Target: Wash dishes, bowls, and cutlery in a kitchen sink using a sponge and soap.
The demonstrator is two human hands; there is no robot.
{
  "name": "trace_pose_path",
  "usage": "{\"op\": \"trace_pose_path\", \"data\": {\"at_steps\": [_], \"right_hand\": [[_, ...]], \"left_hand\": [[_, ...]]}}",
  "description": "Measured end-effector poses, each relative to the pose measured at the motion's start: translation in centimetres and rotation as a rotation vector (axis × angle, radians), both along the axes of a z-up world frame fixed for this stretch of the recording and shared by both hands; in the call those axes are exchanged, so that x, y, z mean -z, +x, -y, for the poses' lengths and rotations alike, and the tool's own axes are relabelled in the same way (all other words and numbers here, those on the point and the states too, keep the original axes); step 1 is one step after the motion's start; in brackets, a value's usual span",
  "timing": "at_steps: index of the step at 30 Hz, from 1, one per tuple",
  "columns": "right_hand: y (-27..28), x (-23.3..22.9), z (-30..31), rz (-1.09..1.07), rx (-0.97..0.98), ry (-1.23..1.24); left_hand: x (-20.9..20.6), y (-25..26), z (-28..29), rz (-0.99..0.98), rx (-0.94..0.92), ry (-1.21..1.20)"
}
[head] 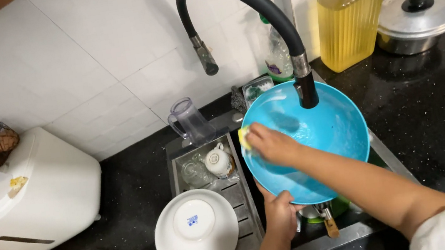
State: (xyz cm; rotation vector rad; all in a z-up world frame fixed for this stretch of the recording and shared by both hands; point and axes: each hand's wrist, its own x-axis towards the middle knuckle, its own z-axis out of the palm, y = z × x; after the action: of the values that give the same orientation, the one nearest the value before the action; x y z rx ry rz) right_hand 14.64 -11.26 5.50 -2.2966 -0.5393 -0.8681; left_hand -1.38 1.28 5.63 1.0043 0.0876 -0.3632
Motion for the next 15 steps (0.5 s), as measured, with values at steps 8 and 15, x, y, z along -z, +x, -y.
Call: {"op": "trace_pose_path", "data": {"at_steps": [8,15], "right_hand": [[-0.1,1.0,1.3,0.031,0.006,-0.068],[-2.3,-5.7,6.1,-0.687,0.307,-0.229]], "left_hand": [[-3.1,-0.9,0.3,0.034,0.040,0.063],[-1.4,-0.8,-0.3,0.180,-0.092,0.060]]}}
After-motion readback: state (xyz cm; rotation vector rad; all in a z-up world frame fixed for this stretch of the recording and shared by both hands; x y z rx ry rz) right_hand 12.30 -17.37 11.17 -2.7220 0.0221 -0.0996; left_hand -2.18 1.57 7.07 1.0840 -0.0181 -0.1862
